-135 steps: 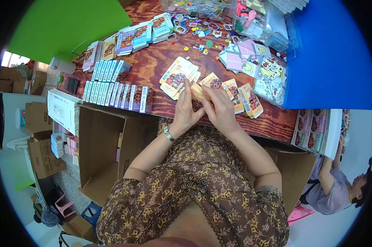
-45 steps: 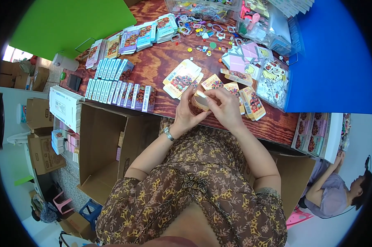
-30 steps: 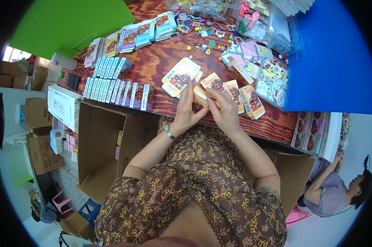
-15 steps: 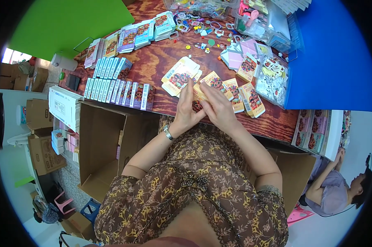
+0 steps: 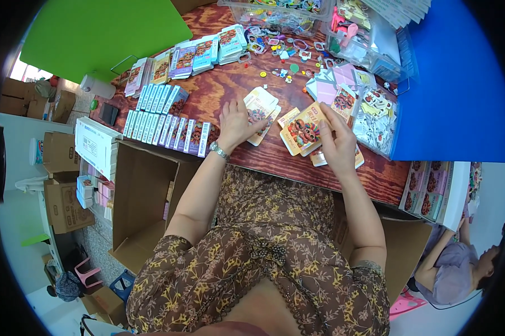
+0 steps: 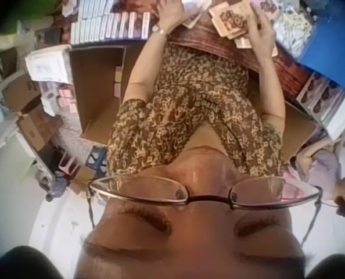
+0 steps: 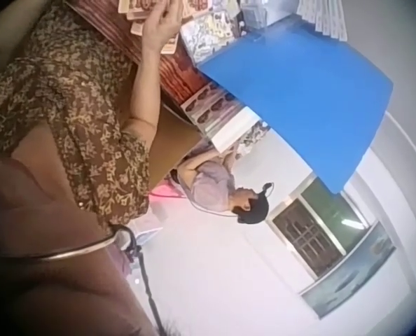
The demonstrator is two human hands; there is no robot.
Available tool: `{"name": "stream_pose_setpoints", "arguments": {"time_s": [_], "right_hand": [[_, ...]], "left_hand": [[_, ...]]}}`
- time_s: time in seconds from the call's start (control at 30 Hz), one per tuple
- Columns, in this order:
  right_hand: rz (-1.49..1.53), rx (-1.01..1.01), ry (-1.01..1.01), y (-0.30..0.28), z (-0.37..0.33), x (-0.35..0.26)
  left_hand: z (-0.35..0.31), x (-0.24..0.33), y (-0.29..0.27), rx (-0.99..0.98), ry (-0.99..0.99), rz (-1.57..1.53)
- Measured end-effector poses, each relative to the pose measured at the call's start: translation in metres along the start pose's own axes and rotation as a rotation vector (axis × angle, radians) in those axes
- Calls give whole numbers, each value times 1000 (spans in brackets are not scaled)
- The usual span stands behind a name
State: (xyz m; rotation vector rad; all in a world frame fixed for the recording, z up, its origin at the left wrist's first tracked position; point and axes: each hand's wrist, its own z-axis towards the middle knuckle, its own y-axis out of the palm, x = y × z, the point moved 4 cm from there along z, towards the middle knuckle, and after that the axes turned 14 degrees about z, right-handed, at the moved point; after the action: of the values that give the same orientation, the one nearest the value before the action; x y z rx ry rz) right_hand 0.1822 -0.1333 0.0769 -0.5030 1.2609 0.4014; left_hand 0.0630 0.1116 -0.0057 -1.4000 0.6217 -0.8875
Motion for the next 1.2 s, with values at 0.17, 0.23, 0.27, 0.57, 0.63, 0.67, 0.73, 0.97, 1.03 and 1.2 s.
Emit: {"name": "stream_pose_setpoints", "arguments": {"time_s": [0.17, 0.23, 0.27, 0.57, 0.63, 0.67, 0.73, 0.97, 1.03, 1.2], "right_hand": [[-148, -31, -119, -1, -2, -10], [-133, -21, -131, 1, 0, -14], [-131, -23, -144, 2, 2, -16], [-74, -48, -155, 0, 12, -12], [-61, -63, -183, 0, 13, -14], [-47, -57, -162, -1, 10, -13], [-26, -55, -173, -4, 11, -11], [9, -62, -210, -19, 11, 1], [36, -70, -208, -23, 16, 4], [73, -127, -178, -19, 32, -4]], "left_hand": [[-17, 18, 0, -167, 40, 61], [-25, 21, 5, -130, 32, 58], [-26, 21, 6, -91, 28, 51], [-4, 16, -10, -214, -96, -5], [-5, 5, -1, -224, -185, -2], [-10, 4, 7, -192, -191, 56], [-3, 8, 5, -197, -218, 138], [-2, 8, 7, -274, -295, 58], [-2, 9, 11, -198, -279, -77], [-1, 5, 10, -145, -335, -233]]}}
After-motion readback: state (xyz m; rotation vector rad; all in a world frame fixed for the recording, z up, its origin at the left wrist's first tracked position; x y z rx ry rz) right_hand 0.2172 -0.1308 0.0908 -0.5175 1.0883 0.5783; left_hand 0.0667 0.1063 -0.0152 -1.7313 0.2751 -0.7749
